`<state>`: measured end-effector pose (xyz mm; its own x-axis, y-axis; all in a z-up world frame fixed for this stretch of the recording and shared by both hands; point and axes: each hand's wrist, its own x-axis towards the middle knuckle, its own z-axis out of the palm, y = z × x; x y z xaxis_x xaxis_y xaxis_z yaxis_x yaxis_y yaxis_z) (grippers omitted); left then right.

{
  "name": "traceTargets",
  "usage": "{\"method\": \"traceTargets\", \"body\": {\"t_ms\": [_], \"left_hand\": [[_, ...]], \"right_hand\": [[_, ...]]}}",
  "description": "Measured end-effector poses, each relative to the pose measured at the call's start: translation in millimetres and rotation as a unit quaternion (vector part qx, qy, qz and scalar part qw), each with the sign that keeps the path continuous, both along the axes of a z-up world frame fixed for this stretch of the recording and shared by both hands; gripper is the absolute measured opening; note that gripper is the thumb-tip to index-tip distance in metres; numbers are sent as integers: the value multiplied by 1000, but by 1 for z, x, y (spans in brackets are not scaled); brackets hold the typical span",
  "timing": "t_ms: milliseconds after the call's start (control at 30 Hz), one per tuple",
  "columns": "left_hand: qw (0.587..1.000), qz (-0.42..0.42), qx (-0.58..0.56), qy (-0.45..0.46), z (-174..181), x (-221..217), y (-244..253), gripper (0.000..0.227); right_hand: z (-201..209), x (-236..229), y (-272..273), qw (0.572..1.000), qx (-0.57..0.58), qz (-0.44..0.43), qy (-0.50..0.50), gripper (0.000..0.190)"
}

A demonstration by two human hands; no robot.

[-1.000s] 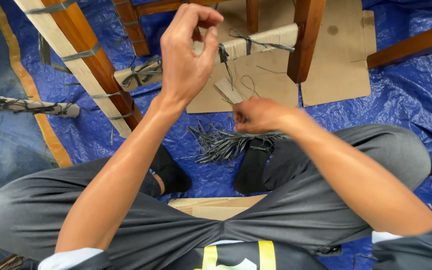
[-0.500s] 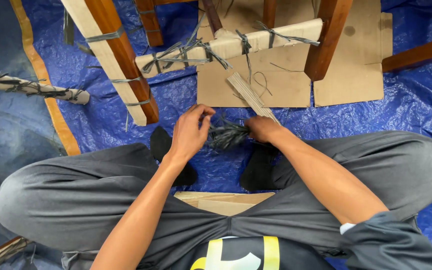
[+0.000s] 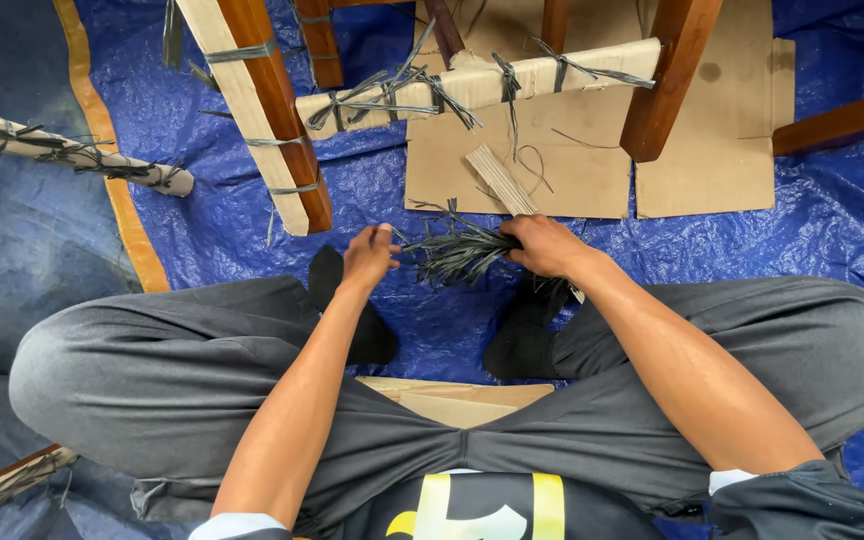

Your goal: Tying bundles of thin strips to a wooden frame using wire ties.

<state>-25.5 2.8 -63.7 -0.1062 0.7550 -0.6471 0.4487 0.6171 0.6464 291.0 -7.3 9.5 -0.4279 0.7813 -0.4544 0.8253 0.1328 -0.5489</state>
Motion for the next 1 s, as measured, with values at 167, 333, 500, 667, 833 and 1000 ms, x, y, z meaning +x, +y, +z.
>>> {"method": "traceTargets", "body": {"t_ms": [167,333,500,667,833,1000], "left_hand": [[997,9,10,-77,-59,-5,-10,40],[988,138,-36,-60,-97,0,-21,37],[871,309,-234,-302,-118,24,-35,56],[855,316,-117,-395,-138,29,-30,29],[860,370,-24,-352,-116,13,-21,15],[845,399,37,-353,-92,7,-11,16]], "right_hand": [[2,4,-1,1000,1,-10,9,42],[-4,9,2,999,36,4,37,44],[2,10,4,999,-13,-23,43,31],[13,15,2,998,-36,-21,39,31],[6,21,5,997,2,-10,79,33],[-6,31,4,998,-43,-50,10,32]]}}
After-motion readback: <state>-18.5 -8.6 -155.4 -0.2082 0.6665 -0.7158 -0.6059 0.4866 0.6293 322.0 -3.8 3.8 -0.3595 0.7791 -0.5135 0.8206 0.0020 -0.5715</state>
